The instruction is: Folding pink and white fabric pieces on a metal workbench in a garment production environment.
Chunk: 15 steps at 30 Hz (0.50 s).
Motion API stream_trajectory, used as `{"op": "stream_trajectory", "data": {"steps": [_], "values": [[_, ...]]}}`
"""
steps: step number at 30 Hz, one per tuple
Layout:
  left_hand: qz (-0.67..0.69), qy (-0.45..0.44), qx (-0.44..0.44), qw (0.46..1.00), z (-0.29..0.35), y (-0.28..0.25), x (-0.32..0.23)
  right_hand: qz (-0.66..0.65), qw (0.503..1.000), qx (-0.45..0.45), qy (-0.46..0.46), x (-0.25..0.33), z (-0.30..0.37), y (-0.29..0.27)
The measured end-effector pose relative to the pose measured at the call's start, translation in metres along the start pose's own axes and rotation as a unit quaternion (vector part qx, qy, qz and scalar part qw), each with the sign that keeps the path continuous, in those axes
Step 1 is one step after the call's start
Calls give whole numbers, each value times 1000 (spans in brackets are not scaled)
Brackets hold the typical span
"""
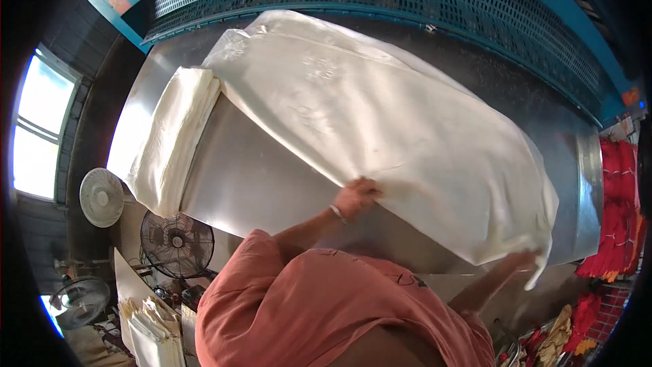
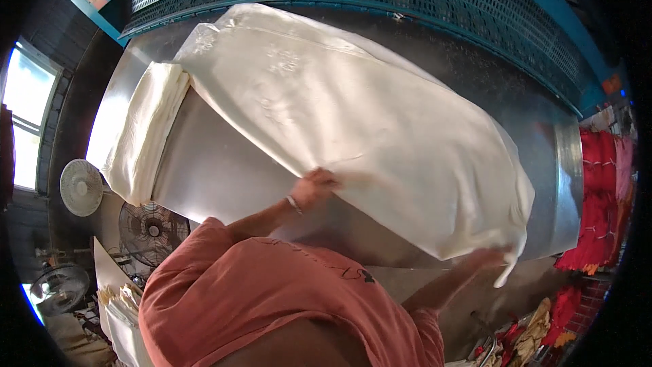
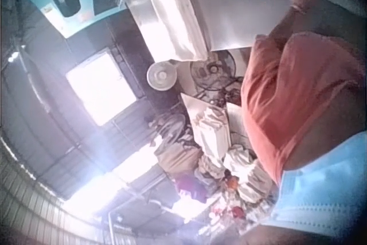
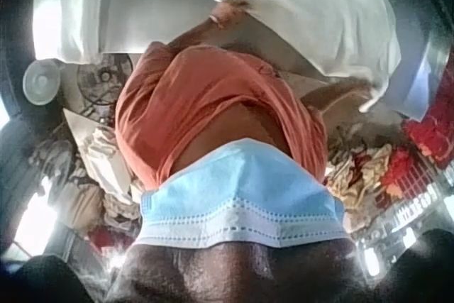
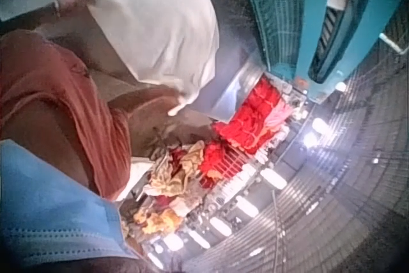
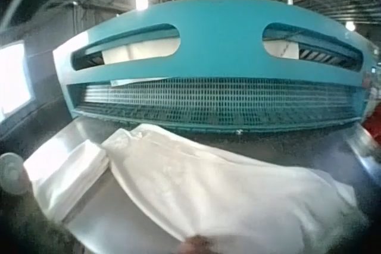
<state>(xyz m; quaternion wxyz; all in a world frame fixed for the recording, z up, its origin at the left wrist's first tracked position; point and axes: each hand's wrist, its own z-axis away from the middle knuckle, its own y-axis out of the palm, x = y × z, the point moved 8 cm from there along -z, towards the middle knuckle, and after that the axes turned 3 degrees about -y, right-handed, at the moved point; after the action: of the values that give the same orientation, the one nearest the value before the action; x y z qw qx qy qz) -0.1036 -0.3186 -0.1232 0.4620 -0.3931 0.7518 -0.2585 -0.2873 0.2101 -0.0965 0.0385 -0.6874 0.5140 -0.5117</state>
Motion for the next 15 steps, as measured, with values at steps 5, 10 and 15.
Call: {"op": "stream_trajectory", "data": {"steps": [5,10,15], "values": [[346,-80,27,935,-72,33,-39,355,759,325,-438,190,122,203],[628,-351,-245,649,-104,-34,171,-268,718,490,-416,417,297,143],[356,-415,-427,721,31,-170,331,-161,793,441,-388,362,319,141]]}}
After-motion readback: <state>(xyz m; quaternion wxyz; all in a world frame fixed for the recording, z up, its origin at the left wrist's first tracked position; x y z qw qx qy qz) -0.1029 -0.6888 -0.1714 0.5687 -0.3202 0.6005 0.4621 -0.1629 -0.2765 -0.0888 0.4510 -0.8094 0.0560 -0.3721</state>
